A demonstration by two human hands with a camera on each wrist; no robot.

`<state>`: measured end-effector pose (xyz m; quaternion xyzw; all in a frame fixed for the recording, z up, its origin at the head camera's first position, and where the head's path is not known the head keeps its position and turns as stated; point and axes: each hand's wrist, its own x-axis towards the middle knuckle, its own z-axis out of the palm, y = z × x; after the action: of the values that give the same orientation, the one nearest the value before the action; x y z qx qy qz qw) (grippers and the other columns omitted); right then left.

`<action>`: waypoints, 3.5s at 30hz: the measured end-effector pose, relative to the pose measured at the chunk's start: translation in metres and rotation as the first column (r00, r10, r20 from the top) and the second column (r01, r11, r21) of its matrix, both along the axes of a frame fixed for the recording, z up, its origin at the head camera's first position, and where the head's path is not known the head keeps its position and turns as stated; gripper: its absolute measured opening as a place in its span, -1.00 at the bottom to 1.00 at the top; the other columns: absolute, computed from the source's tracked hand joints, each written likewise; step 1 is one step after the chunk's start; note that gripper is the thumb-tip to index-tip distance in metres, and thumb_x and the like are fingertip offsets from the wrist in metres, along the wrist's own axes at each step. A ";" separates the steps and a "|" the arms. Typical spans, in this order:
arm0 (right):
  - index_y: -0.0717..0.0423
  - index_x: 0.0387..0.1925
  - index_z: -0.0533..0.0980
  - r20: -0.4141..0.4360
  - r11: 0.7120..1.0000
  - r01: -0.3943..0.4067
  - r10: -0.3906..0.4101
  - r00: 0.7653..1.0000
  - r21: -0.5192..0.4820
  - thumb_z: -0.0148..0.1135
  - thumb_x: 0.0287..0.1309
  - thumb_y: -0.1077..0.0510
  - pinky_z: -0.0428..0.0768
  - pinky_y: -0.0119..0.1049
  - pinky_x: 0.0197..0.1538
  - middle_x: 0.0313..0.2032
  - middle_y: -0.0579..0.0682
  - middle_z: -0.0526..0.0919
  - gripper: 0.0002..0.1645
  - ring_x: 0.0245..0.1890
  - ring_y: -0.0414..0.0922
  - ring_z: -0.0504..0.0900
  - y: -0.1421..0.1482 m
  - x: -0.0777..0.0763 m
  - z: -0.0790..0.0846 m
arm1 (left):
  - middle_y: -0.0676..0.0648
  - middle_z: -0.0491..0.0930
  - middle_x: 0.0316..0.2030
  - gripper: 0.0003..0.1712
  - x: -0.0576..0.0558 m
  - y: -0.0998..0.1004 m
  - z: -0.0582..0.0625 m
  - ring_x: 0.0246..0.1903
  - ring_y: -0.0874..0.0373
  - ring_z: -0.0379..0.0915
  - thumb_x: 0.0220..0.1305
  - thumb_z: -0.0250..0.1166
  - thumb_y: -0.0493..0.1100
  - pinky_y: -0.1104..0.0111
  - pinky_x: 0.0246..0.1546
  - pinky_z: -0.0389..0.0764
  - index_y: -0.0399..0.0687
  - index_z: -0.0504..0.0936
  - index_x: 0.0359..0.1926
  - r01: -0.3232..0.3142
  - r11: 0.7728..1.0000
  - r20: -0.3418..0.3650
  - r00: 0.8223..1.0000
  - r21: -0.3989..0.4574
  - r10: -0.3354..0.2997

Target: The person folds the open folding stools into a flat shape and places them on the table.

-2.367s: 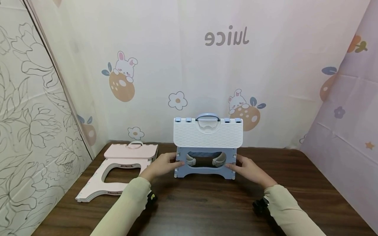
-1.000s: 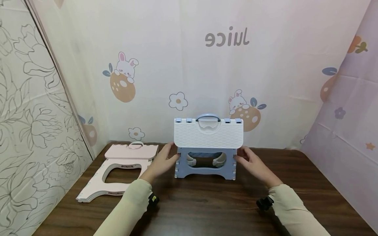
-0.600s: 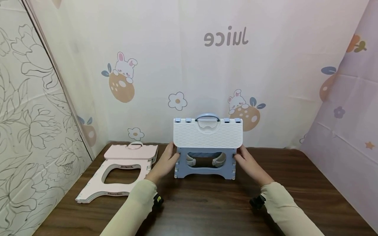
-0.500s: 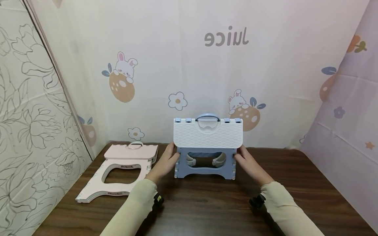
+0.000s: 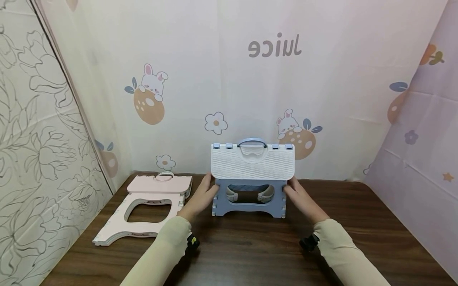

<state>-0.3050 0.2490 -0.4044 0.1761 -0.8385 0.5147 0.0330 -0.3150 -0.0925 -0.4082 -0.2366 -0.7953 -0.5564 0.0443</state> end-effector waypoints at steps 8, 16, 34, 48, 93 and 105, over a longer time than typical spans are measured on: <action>0.10 0.58 -0.26 0.009 1.000 0.019 -0.020 1.000 0.015 -0.15 0.44 0.10 0.25 0.16 0.24 0.51 0.25 -0.08 -0.16 0.33 0.15 0.14 -0.001 0.000 0.001 | -0.26 0.10 0.43 -0.25 0.001 0.001 0.002 0.38 -0.10 0.16 0.41 -0.05 -0.22 -0.02 0.28 0.33 -0.13 -0.02 0.57 -0.012 1.000 0.021 1.000 0.019 0.012; 0.09 0.58 -0.24 -0.002 1.000 0.020 -0.020 1.000 0.003 -0.13 0.44 0.10 0.26 0.15 0.25 0.51 0.24 -0.07 -0.16 0.34 0.15 0.15 0.000 -0.001 0.001 | -0.30 0.12 0.43 -0.29 -0.002 0.002 0.001 0.40 -0.16 0.14 0.42 -0.02 -0.30 -0.06 0.33 0.24 -0.24 0.01 0.54 0.004 0.996 0.039 0.999 0.089 -0.008; 0.20 0.53 -0.17 0.003 0.999 0.048 -0.048 0.999 -0.019 -0.12 0.42 0.14 0.27 0.15 0.25 0.45 0.30 0.04 -0.20 0.31 0.16 0.20 0.000 -0.002 -0.003 | -0.34 0.29 0.35 -0.39 0.001 0.004 0.001 0.36 -0.20 0.21 0.39 0.00 -0.32 -0.07 0.30 0.28 -0.30 0.17 0.43 -0.066 0.989 0.055 0.997 0.134 0.059; 0.28 0.45 -0.05 -0.002 0.997 0.076 -0.076 0.997 -0.024 -0.12 0.42 0.15 0.31 0.09 0.18 0.34 0.31 0.18 -0.31 0.21 0.15 0.27 -0.001 0.001 -0.001 | -0.42 0.27 0.32 -0.43 0.028 0.007 0.033 0.32 -0.27 0.21 0.39 0.00 -0.35 -0.07 0.27 0.31 -0.43 0.17 0.38 -0.077 0.986 0.129 0.990 0.146 0.058; 0.35 0.35 0.09 0.000 0.991 0.135 -0.135 0.991 -0.016 -0.09 0.43 0.12 0.41 -0.07 0.06 0.18 0.30 0.34 -0.40 0.09 0.10 0.37 -0.005 0.001 0.000 | -0.32 0.37 0.24 -0.51 0.004 0.009 0.004 0.26 -0.20 0.29 0.37 0.09 -0.25 -0.05 0.24 0.35 -0.26 0.27 0.27 -0.173 0.964 0.183 0.974 0.203 0.136; 0.34 0.34 0.07 0.020 0.990 0.143 -0.143 0.990 -0.016 -0.11 0.45 0.11 0.40 -0.12 0.02 0.17 0.27 0.32 -0.41 0.07 0.07 0.36 -0.005 0.003 0.002 | -0.26 0.40 0.20 -0.56 0.002 0.009 0.003 0.24 -0.13 0.32 0.35 0.10 -0.24 0.00 0.23 0.35 -0.21 0.31 0.22 -0.186 0.966 0.195 0.969 0.182 0.150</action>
<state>-0.3020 0.2437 -0.4020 0.1104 -0.8448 0.5197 0.0634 -0.3128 -0.0836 -0.4051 -0.1115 -0.7538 -0.6462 0.0428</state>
